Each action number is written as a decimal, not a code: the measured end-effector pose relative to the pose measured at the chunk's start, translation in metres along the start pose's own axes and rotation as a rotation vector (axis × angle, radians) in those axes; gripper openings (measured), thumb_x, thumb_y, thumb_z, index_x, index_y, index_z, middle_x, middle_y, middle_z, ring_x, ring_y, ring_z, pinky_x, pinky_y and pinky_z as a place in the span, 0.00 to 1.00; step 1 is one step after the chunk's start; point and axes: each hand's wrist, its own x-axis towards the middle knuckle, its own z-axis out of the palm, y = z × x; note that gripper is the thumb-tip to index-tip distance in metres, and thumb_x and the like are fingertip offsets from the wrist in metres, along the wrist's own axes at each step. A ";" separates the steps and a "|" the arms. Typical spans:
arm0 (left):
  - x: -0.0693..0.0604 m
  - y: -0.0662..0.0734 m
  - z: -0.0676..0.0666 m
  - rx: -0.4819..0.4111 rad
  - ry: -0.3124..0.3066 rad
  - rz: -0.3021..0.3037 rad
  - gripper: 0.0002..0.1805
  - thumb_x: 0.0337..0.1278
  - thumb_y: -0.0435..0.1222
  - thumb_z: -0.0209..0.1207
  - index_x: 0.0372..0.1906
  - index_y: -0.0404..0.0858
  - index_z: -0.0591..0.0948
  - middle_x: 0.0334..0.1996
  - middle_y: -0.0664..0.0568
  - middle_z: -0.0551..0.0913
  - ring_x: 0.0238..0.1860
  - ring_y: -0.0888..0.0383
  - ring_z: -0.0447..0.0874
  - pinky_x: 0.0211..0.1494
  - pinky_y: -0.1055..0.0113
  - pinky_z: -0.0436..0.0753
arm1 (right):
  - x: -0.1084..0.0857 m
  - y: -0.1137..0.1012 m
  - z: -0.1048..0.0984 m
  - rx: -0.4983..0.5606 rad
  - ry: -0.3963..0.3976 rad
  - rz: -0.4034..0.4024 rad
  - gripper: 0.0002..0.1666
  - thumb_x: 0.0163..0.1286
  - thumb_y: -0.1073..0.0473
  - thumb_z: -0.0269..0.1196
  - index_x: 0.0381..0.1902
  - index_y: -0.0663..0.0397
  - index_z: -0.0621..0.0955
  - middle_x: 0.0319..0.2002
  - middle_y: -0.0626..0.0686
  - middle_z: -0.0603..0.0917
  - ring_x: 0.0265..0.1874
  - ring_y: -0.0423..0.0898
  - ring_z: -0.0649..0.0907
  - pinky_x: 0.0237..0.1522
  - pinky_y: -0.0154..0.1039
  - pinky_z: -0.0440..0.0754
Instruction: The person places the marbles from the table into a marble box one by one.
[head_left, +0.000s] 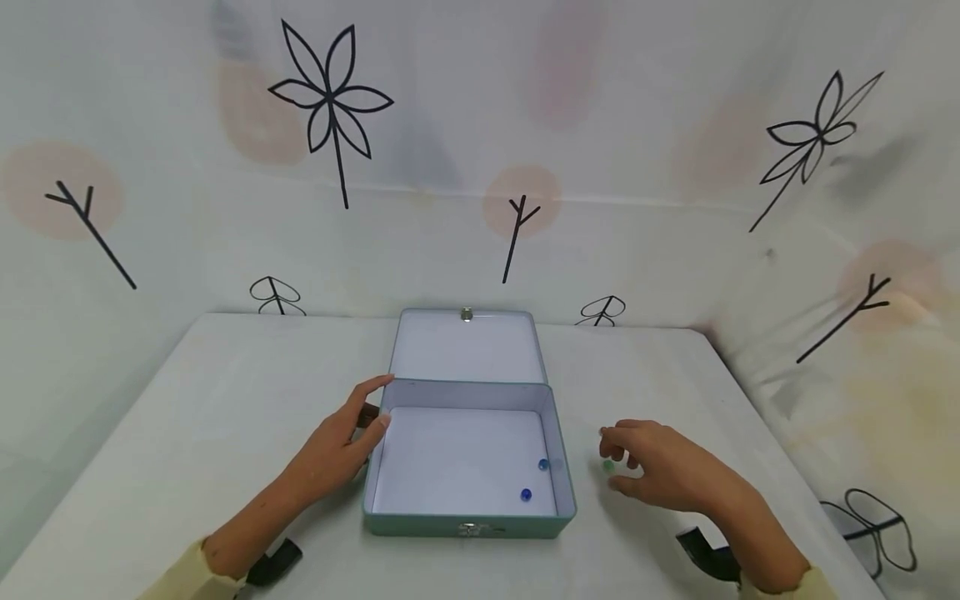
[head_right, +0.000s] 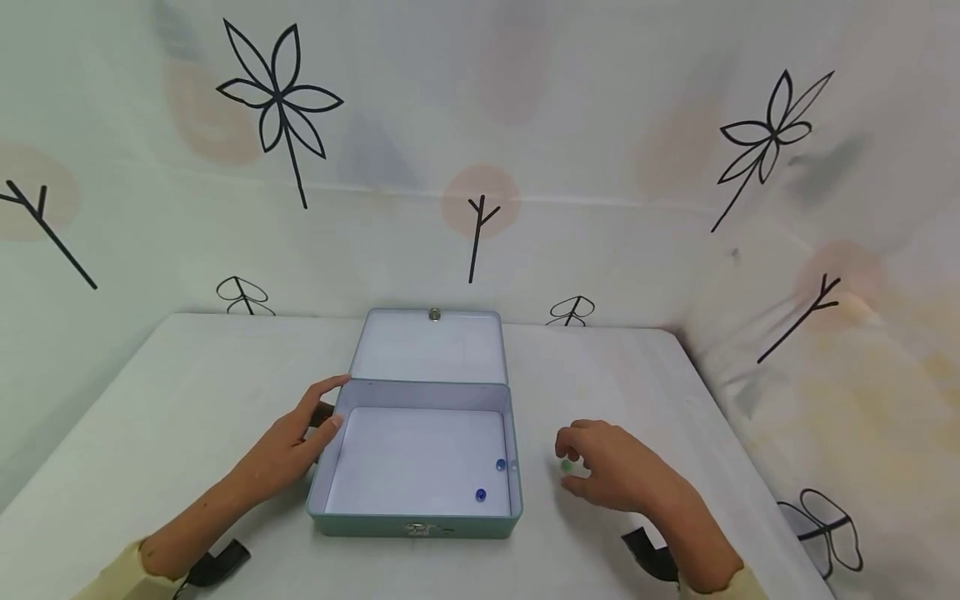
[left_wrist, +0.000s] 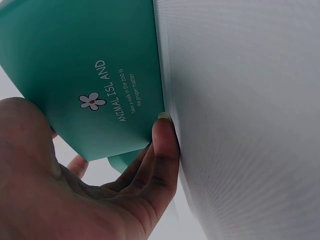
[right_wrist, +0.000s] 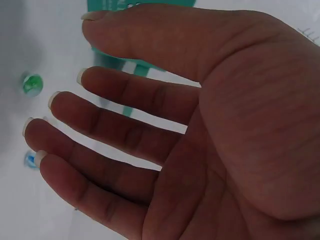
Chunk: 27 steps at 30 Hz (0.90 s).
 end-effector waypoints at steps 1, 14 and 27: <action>0.000 0.000 0.000 0.002 0.000 0.000 0.31 0.85 0.49 0.51 0.83 0.63 0.58 0.56 0.48 0.85 0.55 0.55 0.84 0.57 0.47 0.81 | 0.000 0.002 0.001 0.001 -0.013 0.012 0.16 0.61 0.62 0.78 0.44 0.47 0.83 0.42 0.42 0.84 0.36 0.42 0.85 0.40 0.40 0.85; 0.000 0.002 0.000 0.003 0.005 0.007 0.31 0.85 0.49 0.51 0.83 0.61 0.57 0.56 0.48 0.85 0.55 0.55 0.84 0.56 0.47 0.81 | 0.000 0.013 0.005 0.059 -0.152 0.132 0.17 0.57 0.63 0.79 0.41 0.47 0.83 0.35 0.41 0.80 0.35 0.41 0.78 0.38 0.40 0.79; -0.001 0.002 0.002 0.004 0.007 0.016 0.31 0.85 0.49 0.50 0.83 0.59 0.58 0.57 0.47 0.85 0.55 0.55 0.84 0.56 0.46 0.82 | 0.003 0.008 0.011 -0.017 -0.186 0.270 0.23 0.52 0.65 0.82 0.40 0.48 0.80 0.35 0.45 0.76 0.36 0.44 0.75 0.41 0.44 0.79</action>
